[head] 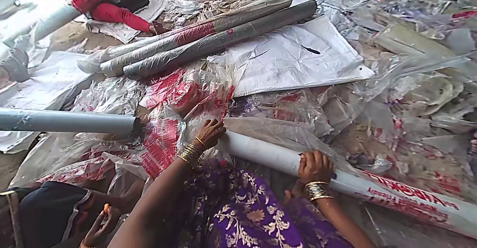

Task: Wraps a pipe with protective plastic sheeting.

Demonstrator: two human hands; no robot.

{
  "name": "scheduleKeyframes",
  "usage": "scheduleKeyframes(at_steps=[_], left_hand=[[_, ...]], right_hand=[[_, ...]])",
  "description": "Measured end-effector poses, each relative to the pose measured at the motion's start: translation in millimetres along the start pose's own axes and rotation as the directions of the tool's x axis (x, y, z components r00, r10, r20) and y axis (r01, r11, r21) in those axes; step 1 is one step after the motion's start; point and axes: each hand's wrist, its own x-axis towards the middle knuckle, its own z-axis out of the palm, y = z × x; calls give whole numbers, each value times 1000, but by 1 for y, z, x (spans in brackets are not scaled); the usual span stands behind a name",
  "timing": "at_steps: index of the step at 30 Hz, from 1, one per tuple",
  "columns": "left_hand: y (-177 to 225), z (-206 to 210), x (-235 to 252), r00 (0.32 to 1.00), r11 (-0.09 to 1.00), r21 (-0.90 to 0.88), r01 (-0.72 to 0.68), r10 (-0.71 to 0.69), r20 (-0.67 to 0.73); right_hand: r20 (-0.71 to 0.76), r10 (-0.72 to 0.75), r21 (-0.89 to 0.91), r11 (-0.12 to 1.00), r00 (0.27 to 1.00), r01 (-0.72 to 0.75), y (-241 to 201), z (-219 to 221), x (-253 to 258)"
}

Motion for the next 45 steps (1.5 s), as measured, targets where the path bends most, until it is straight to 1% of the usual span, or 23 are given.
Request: scheduleKeyframes(at_steps=[3, 5, 8, 9, 11, 13, 15, 17, 19, 21, 24, 28, 31, 33, 35, 38, 40, 42, 44, 45], left_hand=[[-1, -3, 3, 998, 999, 2, -42, 42, 46], [-2, -5, 1, 997, 998, 3, -56, 56, 50], [-2, -16, -13, 994, 999, 5, -32, 32, 104], [-3, -19, -22, 993, 1000, 7, 0, -1, 120], [-7, -24, -42, 983, 994, 7, 113, -113, 145], [-15, -27, -60, 967, 971, -32, 238, -234, 103], [-20, -26, -69, 952, 946, -108, 305, -304, 28], [-18, -23, -66, 949, 939, -154, 307, -315, -25], [-10, -19, -54, 954, 943, -172, 284, -296, -51], [-1, -19, -38, 956, 940, -184, 287, -293, -10], [7, -20, -10, 943, 927, -171, 334, -325, 77], [10, -21, 11, 940, 937, -106, 333, -322, 114], [15, -20, 14, 944, 952, -12, 306, -302, 129], [18, -18, 11, 941, 952, 9, 307, -305, 150], [19, -13, 3, 930, 940, -38, 340, -330, 161], [18, -15, -20, 911, 905, -154, 396, -366, 191], [14, -15, -39, 926, 901, -228, 370, -338, 169], [11, -16, -56, 945, 884, -333, 327, -316, 89], [9, -15, -64, 934, 860, -392, 326, -358, -8], [10, -13, -64, 923, 858, -390, 335, -383, -49]], right_hand=[[-8, -1, 8, 1000, 1000, 1, 1, 2, -2], [-3, -3, 11, 1000, 1000, 3, 1, 1, -1], [-8, -3, 6, 1000, 1000, 3, 2, 0, -1], [-13, -5, 5, 1000, 1000, 5, 2, 1, -1], [-3, 1, 7, 1000, 1000, -1, 3, 0, -1], [4, 10, 12, 1000, 1000, -10, 1, 0, 0], [-2, 15, 9, 1000, 1000, -15, 0, 1, -1], [-14, 13, 2, 1000, 1000, -13, -1, 2, -1], [-11, 14, 7, 1000, 1000, -13, -1, 1, -1], [3, 16, 17, 1000, 1000, -16, -2, -1, -1], [0, 9, 11, 1000, 1000, -9, -3, -3, 0], [-21, -5, -2, 1000, 1000, 5, 0, -1, -1], [-22, -12, -11, 1000, 1000, 11, 2, 1, -2], [-23, -10, -4, 1000, 1000, 10, 2, 1, -2], [-34, -11, 4, 1000, 999, 11, 3, 2, -3], [-61, -13, 18, 1000, 998, 14, 3, 3, -3], [-49, -7, 23, 1000, 999, 9, 2, 2, -3], [-52, -8, 23, 1000, 999, 9, 2, 2, -3], [-48, -4, 24, 1000, 999, 5, 1, 2, -4], [-43, -3, 21, 1000, 999, 4, 1, 2, -4]])
